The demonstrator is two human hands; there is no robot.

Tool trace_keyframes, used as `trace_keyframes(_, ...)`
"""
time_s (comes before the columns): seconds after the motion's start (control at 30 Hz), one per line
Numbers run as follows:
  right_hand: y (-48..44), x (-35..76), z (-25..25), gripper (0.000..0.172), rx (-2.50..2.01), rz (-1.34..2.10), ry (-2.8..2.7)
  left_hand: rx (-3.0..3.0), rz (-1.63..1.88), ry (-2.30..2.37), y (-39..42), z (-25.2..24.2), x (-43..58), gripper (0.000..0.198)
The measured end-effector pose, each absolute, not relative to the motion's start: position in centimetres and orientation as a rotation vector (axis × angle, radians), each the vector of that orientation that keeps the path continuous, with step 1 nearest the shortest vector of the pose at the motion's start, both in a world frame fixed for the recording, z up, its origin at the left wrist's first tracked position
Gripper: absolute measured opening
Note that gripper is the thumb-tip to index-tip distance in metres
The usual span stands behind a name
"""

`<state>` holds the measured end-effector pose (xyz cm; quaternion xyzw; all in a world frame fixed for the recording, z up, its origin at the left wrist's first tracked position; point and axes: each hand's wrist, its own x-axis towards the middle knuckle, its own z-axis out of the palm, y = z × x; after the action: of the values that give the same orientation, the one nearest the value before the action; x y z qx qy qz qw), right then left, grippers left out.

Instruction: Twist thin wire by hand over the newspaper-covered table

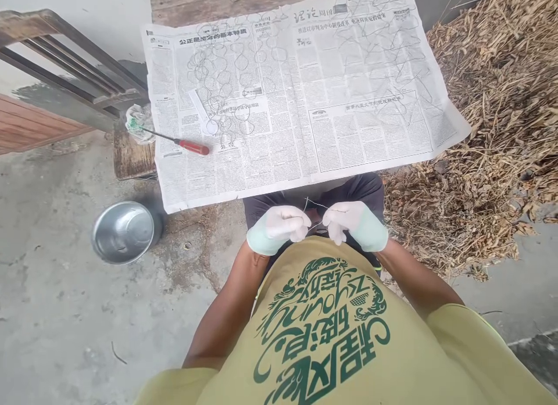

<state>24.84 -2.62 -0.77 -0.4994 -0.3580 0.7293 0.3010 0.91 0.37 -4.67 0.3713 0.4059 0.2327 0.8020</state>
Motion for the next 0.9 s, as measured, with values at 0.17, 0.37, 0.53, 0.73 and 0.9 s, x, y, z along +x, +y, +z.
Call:
trace_keyframes(0.17, -2.1, 24.9, -0.6, 0.022, -1.383, 2.061, -0.999, 0.712, 0.522, 0.806, 0.3, -5.5, 0.4, 0.049)
trace_keyframes(0.37, -1.7, 25.5, -0.4, 0.024, -1.294, 2.011, -1.153, 0.711, 0.534, 0.836, 1.1, -5.4, 0.2, 0.049)
trace_keyframes(0.53, -2.1, 25.4, 0.0, 0.022, -1.312, 1.902, -1.131, 0.751, 0.515, 0.845, 1.2, -4.9, 0.4, 0.049)
trace_keyframes(0.73, -2.1, 25.3, -0.2, 0.023, -1.320, 1.870, -1.089, 0.699, 0.497, 0.740, 1.1, -4.2, 0.6, 0.046)
trace_keyframes(0.9, -2.0, 25.1, 0.0, 0.022, -1.415, 1.768, -1.120, 0.675, 0.528, 0.802, 1.1, -4.2, 0.4, 0.051)
